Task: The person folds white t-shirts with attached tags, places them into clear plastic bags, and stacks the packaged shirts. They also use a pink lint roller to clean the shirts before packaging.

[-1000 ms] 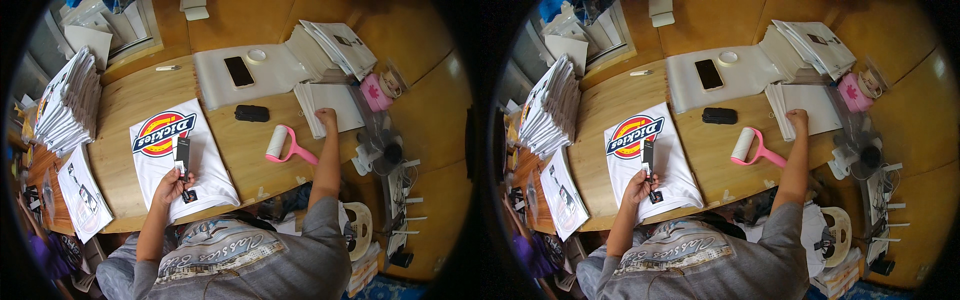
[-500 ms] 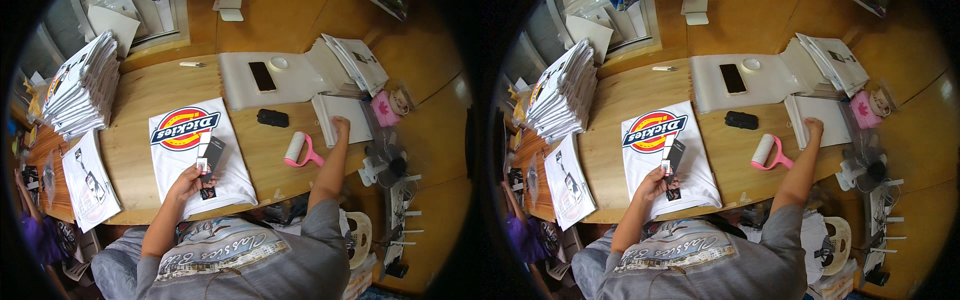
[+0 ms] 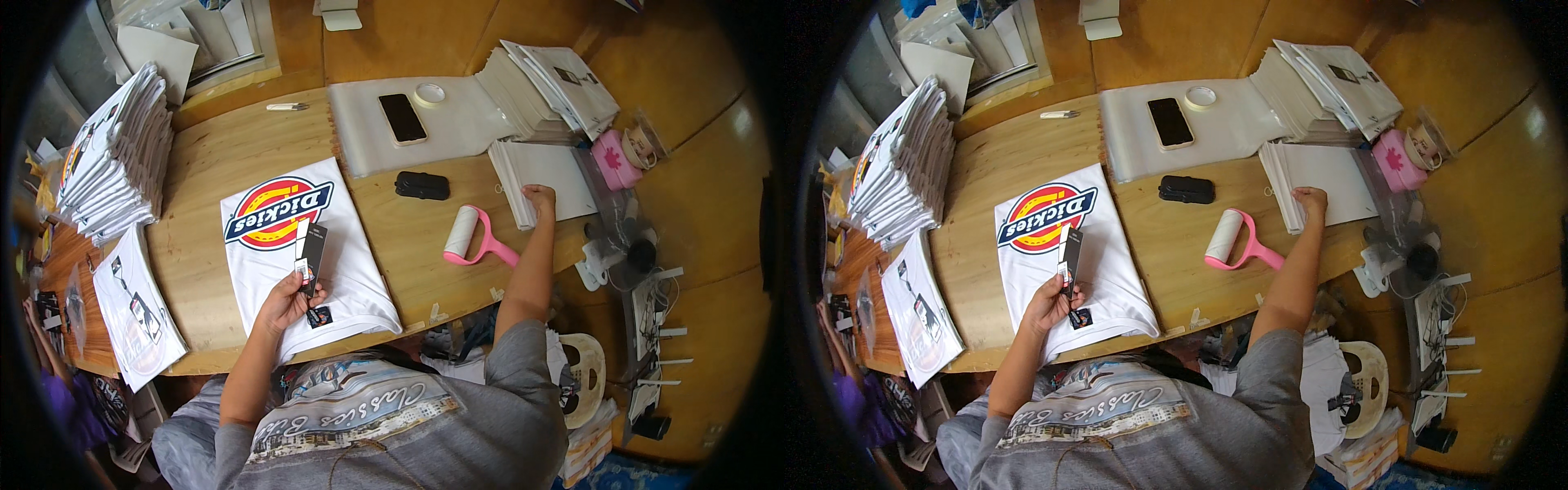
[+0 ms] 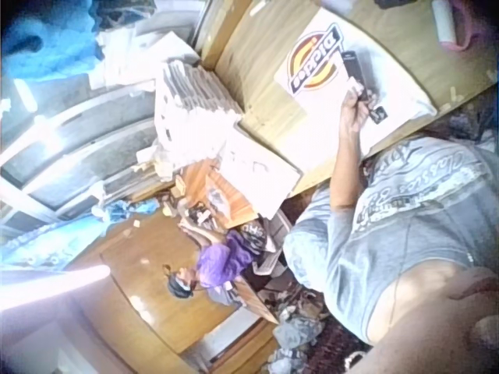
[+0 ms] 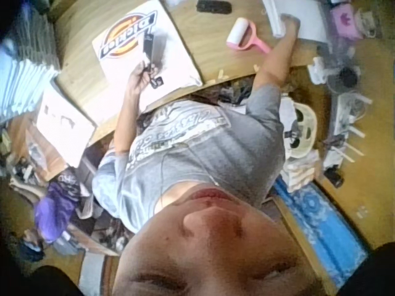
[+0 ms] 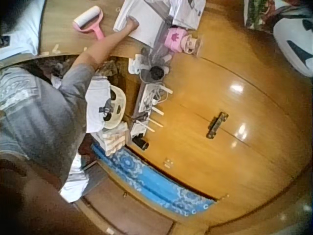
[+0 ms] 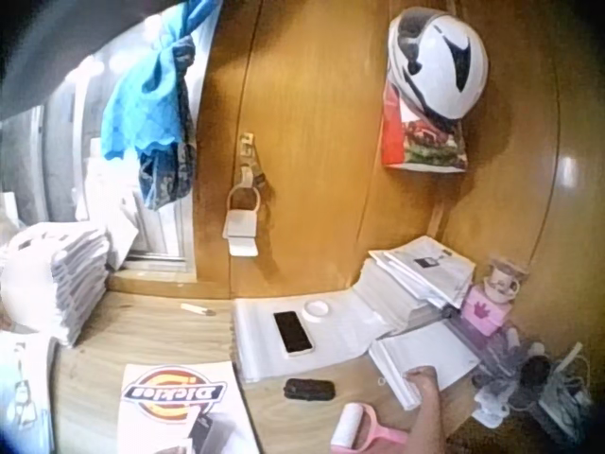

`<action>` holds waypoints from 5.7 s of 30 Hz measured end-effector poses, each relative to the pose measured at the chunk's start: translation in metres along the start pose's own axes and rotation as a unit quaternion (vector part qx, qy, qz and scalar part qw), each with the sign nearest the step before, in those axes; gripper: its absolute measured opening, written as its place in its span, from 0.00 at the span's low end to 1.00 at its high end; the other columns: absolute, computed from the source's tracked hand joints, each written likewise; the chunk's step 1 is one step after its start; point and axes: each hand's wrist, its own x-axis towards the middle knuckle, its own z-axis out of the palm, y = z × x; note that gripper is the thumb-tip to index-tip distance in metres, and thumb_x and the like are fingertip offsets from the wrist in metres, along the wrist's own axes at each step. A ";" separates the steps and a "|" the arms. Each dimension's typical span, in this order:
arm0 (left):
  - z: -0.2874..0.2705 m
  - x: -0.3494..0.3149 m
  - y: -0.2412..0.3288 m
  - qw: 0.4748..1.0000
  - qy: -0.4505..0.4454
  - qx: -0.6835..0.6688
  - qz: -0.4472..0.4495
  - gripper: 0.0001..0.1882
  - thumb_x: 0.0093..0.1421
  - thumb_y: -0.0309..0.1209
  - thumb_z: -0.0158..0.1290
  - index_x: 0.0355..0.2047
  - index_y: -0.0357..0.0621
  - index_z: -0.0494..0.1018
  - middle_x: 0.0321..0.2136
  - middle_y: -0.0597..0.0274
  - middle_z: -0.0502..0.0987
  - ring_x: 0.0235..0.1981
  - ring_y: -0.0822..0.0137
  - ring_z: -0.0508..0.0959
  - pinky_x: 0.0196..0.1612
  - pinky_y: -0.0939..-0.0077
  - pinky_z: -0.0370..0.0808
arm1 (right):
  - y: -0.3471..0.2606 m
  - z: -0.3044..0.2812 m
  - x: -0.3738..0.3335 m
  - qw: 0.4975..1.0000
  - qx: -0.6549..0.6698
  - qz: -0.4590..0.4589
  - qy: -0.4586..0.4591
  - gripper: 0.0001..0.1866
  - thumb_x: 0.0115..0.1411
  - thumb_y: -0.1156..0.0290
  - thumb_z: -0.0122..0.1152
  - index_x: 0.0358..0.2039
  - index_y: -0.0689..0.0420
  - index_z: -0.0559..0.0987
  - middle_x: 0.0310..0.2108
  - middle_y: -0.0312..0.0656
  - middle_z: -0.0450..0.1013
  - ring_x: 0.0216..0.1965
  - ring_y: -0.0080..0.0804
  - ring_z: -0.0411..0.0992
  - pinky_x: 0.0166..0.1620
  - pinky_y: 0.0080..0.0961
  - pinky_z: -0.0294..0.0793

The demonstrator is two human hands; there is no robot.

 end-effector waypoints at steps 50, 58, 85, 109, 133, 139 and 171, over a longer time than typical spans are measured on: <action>-0.034 -0.004 0.071 0.300 0.308 0.887 0.170 0.30 0.55 0.51 0.36 0.56 0.56 0.49 0.58 0.62 0.45 0.59 0.62 0.45 0.55 0.48 0.39 | -0.099 0.251 -0.284 0.691 -0.299 -0.640 -0.152 0.15 0.47 0.75 0.46 0.38 0.58 0.72 0.40 0.44 0.68 0.42 0.46 0.65 0.39 0.32 0.69; -0.035 -0.003 0.072 0.333 0.318 0.874 0.156 0.29 0.54 0.49 0.38 0.56 0.58 0.49 0.58 0.64 0.45 0.59 0.61 0.45 0.54 0.45 0.42 | -0.135 0.231 -0.276 0.745 -0.279 -0.535 -0.285 0.13 0.48 0.74 0.49 0.36 0.57 0.73 0.39 0.45 0.68 0.41 0.39 0.67 0.39 0.28 0.69; -0.021 0.012 0.113 0.356 0.298 0.847 0.259 0.09 0.51 0.34 0.46 0.33 0.51 0.71 0.35 0.66 0.68 0.38 0.63 0.66 0.40 0.63 0.58 | -0.169 0.312 -0.242 0.742 -0.137 -0.491 -0.436 0.17 0.41 0.70 0.60 0.36 0.55 0.73 0.38 0.38 0.66 0.42 0.37 0.62 0.45 0.29 0.61; -0.044 0.075 0.151 0.343 0.172 0.876 0.292 0.19 0.50 0.30 0.43 0.45 0.53 0.64 0.42 0.64 0.65 0.45 0.64 0.63 0.45 0.65 0.57 | -0.175 0.374 -0.189 0.685 -0.280 -0.620 -0.260 0.17 0.53 0.60 0.46 0.44 0.47 0.67 0.40 0.37 0.63 0.43 0.31 0.59 0.44 0.34 0.55; -0.070 -0.034 0.139 0.960 0.127 0.234 -0.090 0.23 0.49 0.28 0.54 0.45 0.35 0.62 0.37 0.56 0.71 0.38 0.68 0.72 0.39 0.77 0.71 | -0.109 0.266 -0.172 0.706 0.203 0.165 -0.658 0.31 0.45 0.59 0.62 0.46 0.61 0.64 0.43 0.41 0.65 0.44 0.29 0.64 0.46 0.27 0.64; -0.043 -0.065 0.127 0.703 0.369 0.597 0.115 0.08 0.49 0.28 0.53 0.27 0.34 0.73 0.18 0.61 0.74 0.17 0.76 0.71 0.19 0.84 0.67 | -0.103 0.234 -0.207 0.948 -0.054 -0.102 -0.297 0.10 0.50 0.69 0.56 0.30 0.63 0.74 0.21 0.40 0.72 0.20 0.28 0.69 0.28 0.25 0.70; -0.050 -0.016 0.096 0.845 0.362 0.360 0.157 0.15 0.54 0.26 0.44 0.41 0.28 0.61 0.35 0.48 0.71 0.33 0.62 0.74 0.32 0.75 0.72 | -0.093 0.291 -0.199 0.863 0.307 0.062 -0.397 0.20 0.50 0.78 0.49 0.45 0.64 0.61 0.37 0.48 0.68 0.32 0.32 0.68 0.38 0.26 0.69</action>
